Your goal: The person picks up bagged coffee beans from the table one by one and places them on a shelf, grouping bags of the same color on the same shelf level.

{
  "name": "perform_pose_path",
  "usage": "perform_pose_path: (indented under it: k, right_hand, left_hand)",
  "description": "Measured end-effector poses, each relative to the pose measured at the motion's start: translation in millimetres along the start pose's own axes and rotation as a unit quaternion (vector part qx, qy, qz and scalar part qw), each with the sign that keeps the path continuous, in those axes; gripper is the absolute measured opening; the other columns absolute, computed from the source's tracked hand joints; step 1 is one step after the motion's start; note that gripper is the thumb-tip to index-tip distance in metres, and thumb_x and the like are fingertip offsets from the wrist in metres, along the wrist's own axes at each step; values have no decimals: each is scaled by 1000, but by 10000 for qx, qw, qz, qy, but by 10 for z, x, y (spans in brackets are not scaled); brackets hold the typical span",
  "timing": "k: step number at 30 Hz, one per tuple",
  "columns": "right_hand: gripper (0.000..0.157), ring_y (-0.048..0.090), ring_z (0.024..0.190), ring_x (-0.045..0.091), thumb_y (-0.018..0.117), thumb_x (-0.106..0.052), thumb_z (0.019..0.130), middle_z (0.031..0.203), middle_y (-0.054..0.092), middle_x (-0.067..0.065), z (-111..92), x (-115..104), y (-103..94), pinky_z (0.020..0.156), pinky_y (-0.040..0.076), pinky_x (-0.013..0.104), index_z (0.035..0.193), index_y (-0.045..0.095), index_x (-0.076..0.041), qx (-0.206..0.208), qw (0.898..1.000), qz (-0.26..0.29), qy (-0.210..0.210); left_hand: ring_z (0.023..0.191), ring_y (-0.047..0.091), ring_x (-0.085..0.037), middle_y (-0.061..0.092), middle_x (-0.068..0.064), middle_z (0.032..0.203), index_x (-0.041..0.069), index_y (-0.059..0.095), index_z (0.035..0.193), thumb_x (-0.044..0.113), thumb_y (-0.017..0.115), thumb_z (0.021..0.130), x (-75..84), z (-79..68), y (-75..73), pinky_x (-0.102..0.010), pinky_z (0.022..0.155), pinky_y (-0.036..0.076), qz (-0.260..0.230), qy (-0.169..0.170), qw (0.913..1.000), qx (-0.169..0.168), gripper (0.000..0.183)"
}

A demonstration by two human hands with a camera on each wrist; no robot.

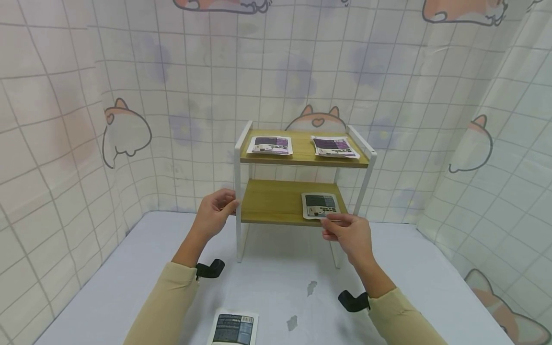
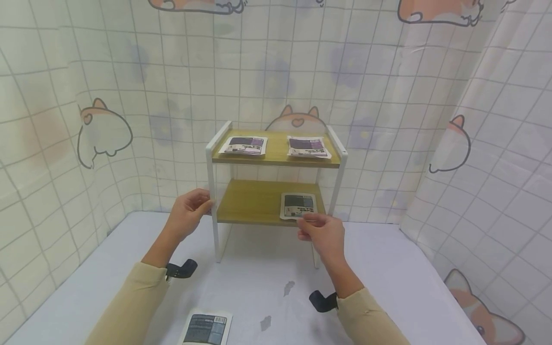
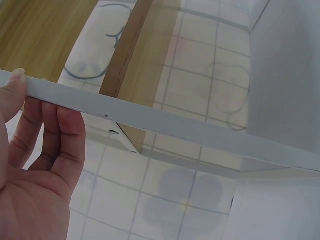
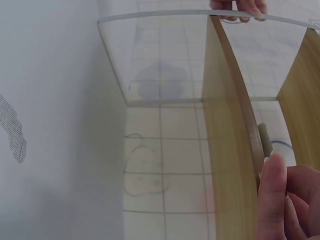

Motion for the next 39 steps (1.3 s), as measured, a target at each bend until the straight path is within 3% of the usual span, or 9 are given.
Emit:
perform_pose_path:
  k: [15, 22, 31, 39]
  right_hand:
    - [38, 76, 73, 15, 79, -25, 91, 104, 77, 18, -85, -41, 19, 70, 62, 24, 120, 73, -3, 30, 9994, -91, -321]
    - [30, 76, 71, 18, 80, -16, 90, 97, 77, 20, -132, 15, 52, 68, 63, 28, 116, 74, -1, -63, 9988, 32, -483]
    - [35, 76, 73, 19, 80, -20, 91, 98, 78, 17, -270, 10, 91, 69, 62, 25, 123, 73, -8, 18, 9972, -179, -722]
    - [35, 76, 73, 19, 79, -17, 91, 106, 76, 21, -341, 65, 110, 69, 63, 27, 124, 71, -9, 38, 9968, 167, -775]
  left_hand:
    - [98, 72, -30, 73, -18, 110, 8, 68, 115, 21, 64, 102, -26, 5, 8, -35, 86, 62, -36, -43, 10000, 11, 18]
    - [99, 72, -30, 73, -17, 110, 8, 68, 115, 21, 65, 102, -15, -4, 11, -35, 87, 62, -54, -86, 9999, 7, 19]
    - [94, 73, -29, 72, -17, 105, 8, 68, 112, 22, 66, 101, -28, 5, 1, -31, 84, 62, -82, -67, 9999, 17, 18]
    - [96, 73, -29, 71, -17, 106, 9, 68, 112, 21, 66, 101, -24, -2, -4, -33, 85, 63, -66, -97, 9999, 6, 17]
Point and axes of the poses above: each hand's wrist, its own z-axis towards the middle knuckle, its own y-axis out of the palm, x = y × z, the point moved 6 cm from there along z, towards the middle knuckle
